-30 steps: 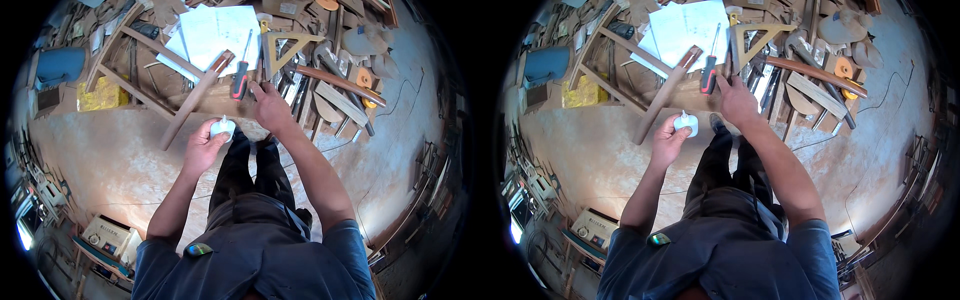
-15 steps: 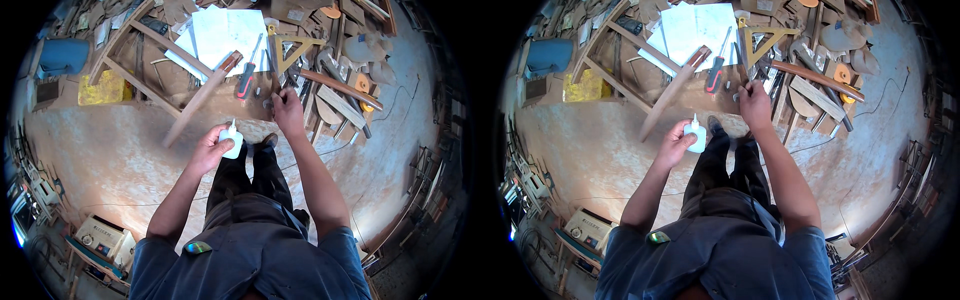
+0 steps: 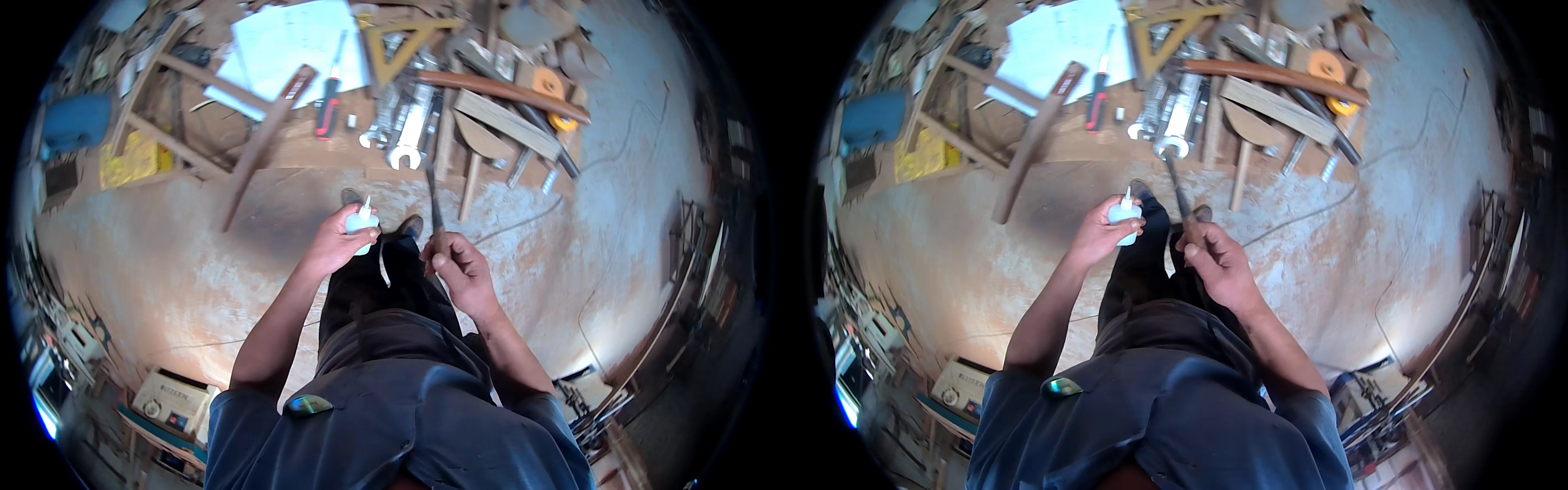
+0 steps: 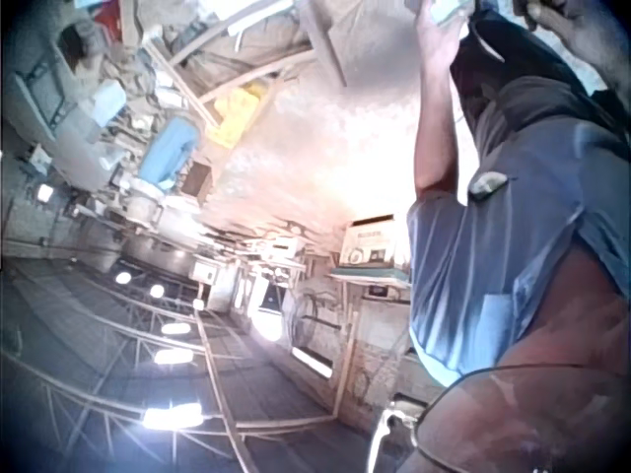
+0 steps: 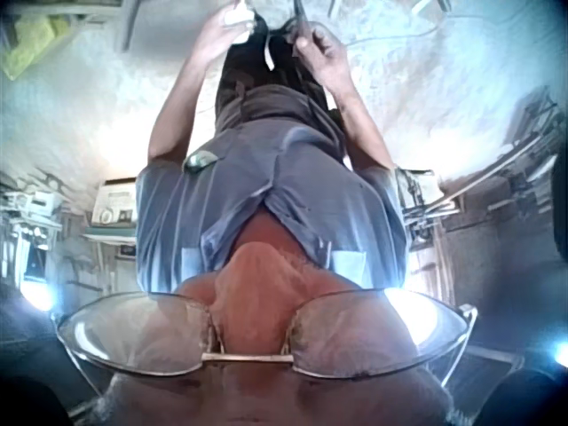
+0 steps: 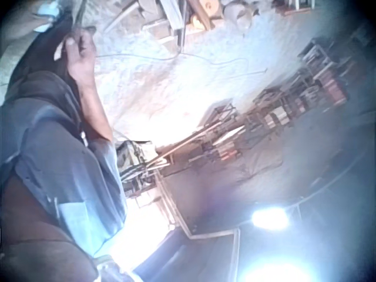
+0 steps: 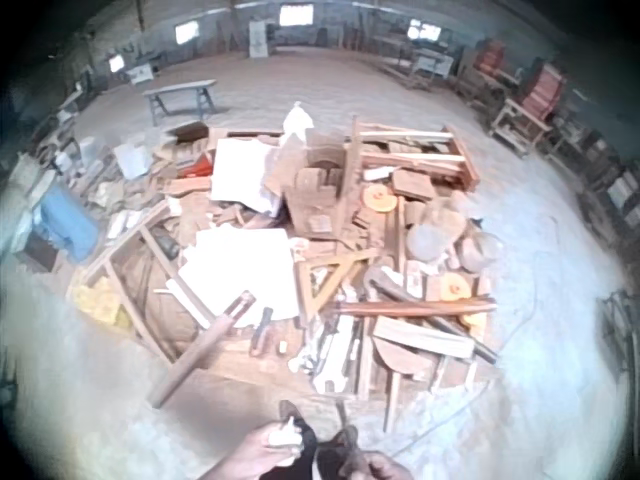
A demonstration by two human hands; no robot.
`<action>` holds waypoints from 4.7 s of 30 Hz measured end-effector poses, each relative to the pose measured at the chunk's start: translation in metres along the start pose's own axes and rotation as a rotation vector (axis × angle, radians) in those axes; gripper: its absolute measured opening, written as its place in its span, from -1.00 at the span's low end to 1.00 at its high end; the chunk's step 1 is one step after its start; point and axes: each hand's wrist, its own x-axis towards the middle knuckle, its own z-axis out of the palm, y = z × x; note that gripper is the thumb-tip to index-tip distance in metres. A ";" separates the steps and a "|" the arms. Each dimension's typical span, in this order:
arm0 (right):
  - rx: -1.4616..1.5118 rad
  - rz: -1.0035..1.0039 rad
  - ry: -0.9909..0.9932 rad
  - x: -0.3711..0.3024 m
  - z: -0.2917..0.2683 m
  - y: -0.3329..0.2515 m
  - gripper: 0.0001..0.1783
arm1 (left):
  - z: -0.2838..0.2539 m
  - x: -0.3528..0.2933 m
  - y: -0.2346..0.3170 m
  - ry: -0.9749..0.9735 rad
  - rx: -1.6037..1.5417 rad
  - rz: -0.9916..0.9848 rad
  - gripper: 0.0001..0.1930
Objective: The person assembles a wooden chair frame by applying glue to the joints and inserting dowels. They use a power sander to smooth the glued areas and a table saw to cut wooden pieces to size. The person works in a workshop environment, handling various tools and wooden components.
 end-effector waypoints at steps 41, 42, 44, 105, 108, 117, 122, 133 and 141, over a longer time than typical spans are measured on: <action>0.051 0.017 0.535 -0.015 -0.203 0.112 -0.54 | 0.260 0.200 -0.077 -0.253 -0.184 -0.133 -0.71; 0.040 0.010 0.537 -0.014 -0.202 0.113 -0.55 | 0.260 0.201 -0.076 -0.259 -0.172 -0.136 -0.70; 0.026 0.014 0.537 -0.015 -0.202 0.112 -0.55 | 0.258 0.201 -0.075 -0.270 -0.151 -0.142 -0.69; -0.164 0.073 0.681 -0.013 -0.185 0.100 -0.58 | 0.265 0.201 -0.061 -0.146 -0.114 -0.175 -0.53; -0.176 0.095 0.676 -0.012 -0.186 0.097 -0.58 | 0.267 0.199 -0.058 -0.137 -0.094 -0.187 -0.53; -0.352 0.125 0.655 -0.015 -0.193 0.060 -0.60 | 0.269 0.201 -0.064 -0.086 -0.035 -0.111 -0.52; -0.408 0.086 0.666 -0.014 -0.194 0.065 -0.61 | 0.269 0.199 -0.061 -0.099 -0.048 -0.128 -0.53; -0.146 0.034 0.692 -0.005 -0.183 0.118 -0.58 | 0.270 0.196 -0.058 -0.126 -0.117 -0.175 -0.53; -0.153 -0.093 0.735 0.009 -0.179 0.142 -0.52 | 0.271 0.202 -0.068 -0.098 -0.180 -0.146 -0.55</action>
